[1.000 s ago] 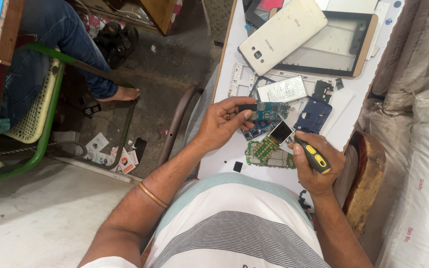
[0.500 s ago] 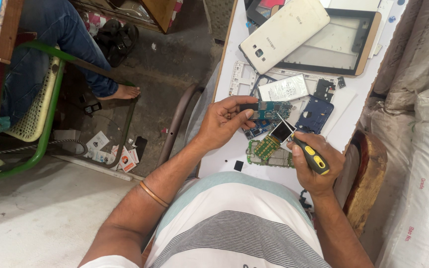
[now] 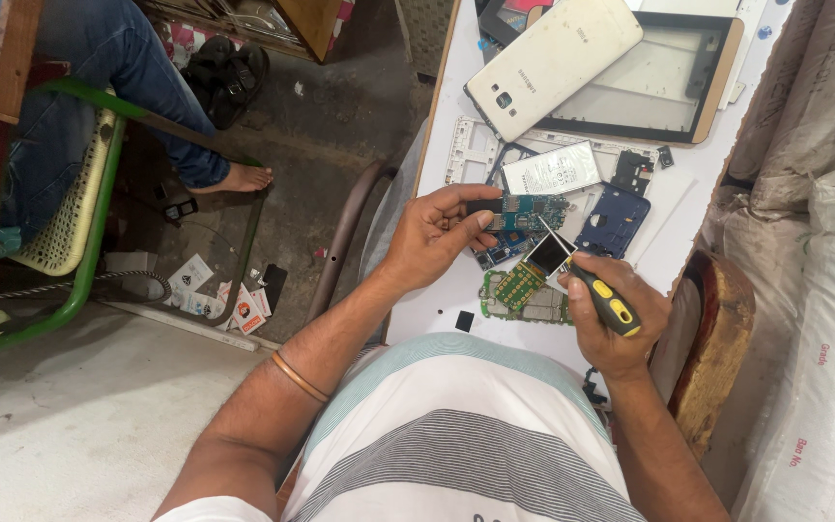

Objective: The person sits at a workbench repairing a disassembled smartphone, using a screwdriver to work on the phone's motherboard and small internal components. They lift and reposition the board, handle the battery and mid-frame, and manipulate the phone chassis while continuing the repair.

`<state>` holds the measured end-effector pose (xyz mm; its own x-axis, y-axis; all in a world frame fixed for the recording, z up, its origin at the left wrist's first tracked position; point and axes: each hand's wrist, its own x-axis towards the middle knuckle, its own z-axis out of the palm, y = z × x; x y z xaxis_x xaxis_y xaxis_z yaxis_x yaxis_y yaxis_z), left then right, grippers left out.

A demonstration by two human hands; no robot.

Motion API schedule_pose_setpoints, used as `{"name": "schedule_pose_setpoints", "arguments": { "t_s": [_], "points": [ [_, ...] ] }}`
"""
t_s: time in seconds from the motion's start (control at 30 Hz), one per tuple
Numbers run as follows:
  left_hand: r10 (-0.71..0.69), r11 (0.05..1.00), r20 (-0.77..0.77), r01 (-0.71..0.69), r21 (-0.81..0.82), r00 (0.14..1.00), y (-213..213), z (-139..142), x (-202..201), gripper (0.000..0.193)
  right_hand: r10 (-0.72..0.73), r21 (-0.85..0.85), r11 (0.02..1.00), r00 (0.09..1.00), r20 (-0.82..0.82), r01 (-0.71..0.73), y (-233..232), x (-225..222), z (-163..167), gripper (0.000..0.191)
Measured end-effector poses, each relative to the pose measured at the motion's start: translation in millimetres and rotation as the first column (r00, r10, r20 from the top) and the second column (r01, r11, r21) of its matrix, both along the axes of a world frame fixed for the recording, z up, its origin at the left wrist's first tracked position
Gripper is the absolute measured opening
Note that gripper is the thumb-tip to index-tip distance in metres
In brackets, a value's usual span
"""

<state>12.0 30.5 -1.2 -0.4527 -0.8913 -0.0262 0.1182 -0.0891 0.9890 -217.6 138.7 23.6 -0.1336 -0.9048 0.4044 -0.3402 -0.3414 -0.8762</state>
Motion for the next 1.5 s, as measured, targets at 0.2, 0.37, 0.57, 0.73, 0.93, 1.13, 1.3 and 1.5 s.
{"name": "schedule_pose_setpoints", "arguments": {
  "t_s": [0.2, 0.37, 0.57, 0.73, 0.93, 1.13, 1.3, 1.5],
  "points": [
    [-0.002, 1.0, 0.024, 0.002, -0.014, 1.0, 0.2, 0.2, 0.2, 0.031, -0.032, 0.021, 0.999, 0.999, 0.008, 0.032, 0.3, -1.1, 1.0, 0.022],
    [-0.004, 1.0, 0.045, 0.005, -0.019, 0.999, 0.9, 0.0, -0.2, 0.03, -0.025, -0.008, 1.0, 0.999, -0.024, 0.025, 0.5, 1.6, 1.8, 0.022],
    [-0.008, 1.0, 0.029, 0.009, -0.013, 1.0, 1.8, 1.0, -0.3, 0.03, -0.018, 0.011, 1.0, 0.999, -0.038, 0.019, -0.3, 4.2, 3.5, 0.022],
    [-0.019, 1.0, 0.03, 0.019, -0.012, 0.999, 1.9, 1.8, 0.5, 0.03, 0.001, 0.007, 1.0, 0.998, -0.059, -0.001, -0.9, 6.0, 3.1, 0.023],
    [-0.023, 1.0, 0.045, 0.023, -0.014, 0.999, 1.5, 3.3, 0.2, 0.03, 0.012, -0.009, 1.0, 0.994, -0.106, -0.013, -0.8, 5.3, 4.4, 0.021],
    [-0.019, 0.999, 0.026, 0.02, -0.027, 0.999, 2.0, 4.3, -0.4, 0.03, 0.013, -0.052, 0.998, 0.991, -0.137, -0.021, -0.7, 4.0, 4.6, 0.019],
    [-0.015, 0.999, 0.057, 0.016, -0.029, 0.998, 1.6, 3.6, -0.9, 0.029, 0.004, -0.03, 1.0, 0.992, -0.128, -0.008, -0.5, 3.7, 3.7, 0.019],
    [-0.019, 0.999, 0.029, 0.02, -0.025, 0.999, 1.6, 1.9, -0.6, 0.03, -0.002, -0.054, 0.999, 0.988, -0.157, -0.007, -0.1, 3.3, 6.7, 0.018]
  ]
}}
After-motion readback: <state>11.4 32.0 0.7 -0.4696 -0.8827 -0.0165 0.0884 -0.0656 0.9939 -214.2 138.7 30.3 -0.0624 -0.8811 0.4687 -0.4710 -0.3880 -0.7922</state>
